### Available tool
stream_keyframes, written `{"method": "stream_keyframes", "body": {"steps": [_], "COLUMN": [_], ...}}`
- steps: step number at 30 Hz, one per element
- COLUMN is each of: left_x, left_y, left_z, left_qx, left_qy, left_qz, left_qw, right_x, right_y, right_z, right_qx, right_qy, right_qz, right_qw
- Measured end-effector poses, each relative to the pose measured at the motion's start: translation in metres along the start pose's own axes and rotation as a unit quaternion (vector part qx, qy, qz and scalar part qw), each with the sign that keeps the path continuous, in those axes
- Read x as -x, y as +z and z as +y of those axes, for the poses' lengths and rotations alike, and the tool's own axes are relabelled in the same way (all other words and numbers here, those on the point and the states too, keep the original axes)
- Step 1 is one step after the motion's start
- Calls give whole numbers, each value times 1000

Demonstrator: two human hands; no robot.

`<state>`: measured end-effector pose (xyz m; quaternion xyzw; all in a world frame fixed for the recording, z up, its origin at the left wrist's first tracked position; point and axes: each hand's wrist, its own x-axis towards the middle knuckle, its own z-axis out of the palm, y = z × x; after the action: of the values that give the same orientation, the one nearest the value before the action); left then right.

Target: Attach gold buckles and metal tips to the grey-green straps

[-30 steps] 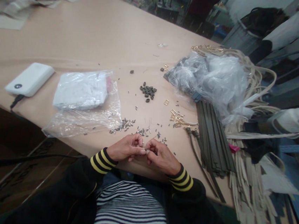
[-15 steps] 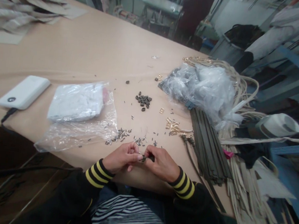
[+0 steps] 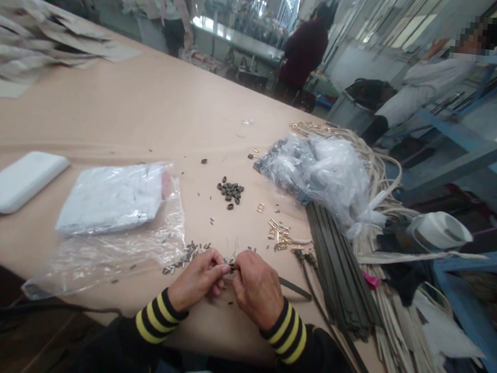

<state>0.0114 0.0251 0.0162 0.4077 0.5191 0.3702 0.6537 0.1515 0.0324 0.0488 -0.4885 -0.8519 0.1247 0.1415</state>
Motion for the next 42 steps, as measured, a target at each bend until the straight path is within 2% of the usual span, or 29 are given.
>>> {"method": "stream_keyframes", "body": {"steps": [5, 13, 18, 19, 23, 28, 32, 36, 39, 42], "left_x": [-5, -9, -13, -13, -14, -13, -12, -11, -10, -10], "left_y": [-12, -24, -23, -23, -21, -22, -22, -22, -23, -23], "left_z": [0, 1, -6, -7, -12, -13, -11, -11, -12, -12], "left_qx": [35, 39, 44, 44, 51, 54, 58, 64, 70, 63], "left_qy": [-31, 0, 9, 9, 9, 16, 17, 15, 18, 24], "left_qz": [-3, -6, 31, 36, 41, 48, 53, 54, 50, 51], "left_qw": [999, 999, 998, 998, 998, 997, 997, 996, 996, 996], "right_x": [-18, -35, -63, -73, -113, -137, -145, -146, -130, -99], "right_y": [0, 3, -6, -6, 2, 20, 24, 16, 2, -14], "right_z": [5, 3, 20, 26, 42, 40, 44, 51, 47, 35], "right_qx": [-33, -80, -93, -88, 41, 83, 77, 40, 3, -132], "right_qy": [-22, -13, -58, -58, -24, -41, -31, -27, -21, 3], "right_qz": [-15, -57, -157, -158, -71, -85, -93, -100, -88, -91], "right_qw": [999, 995, 982, 982, 996, 992, 992, 994, 996, 987]}}
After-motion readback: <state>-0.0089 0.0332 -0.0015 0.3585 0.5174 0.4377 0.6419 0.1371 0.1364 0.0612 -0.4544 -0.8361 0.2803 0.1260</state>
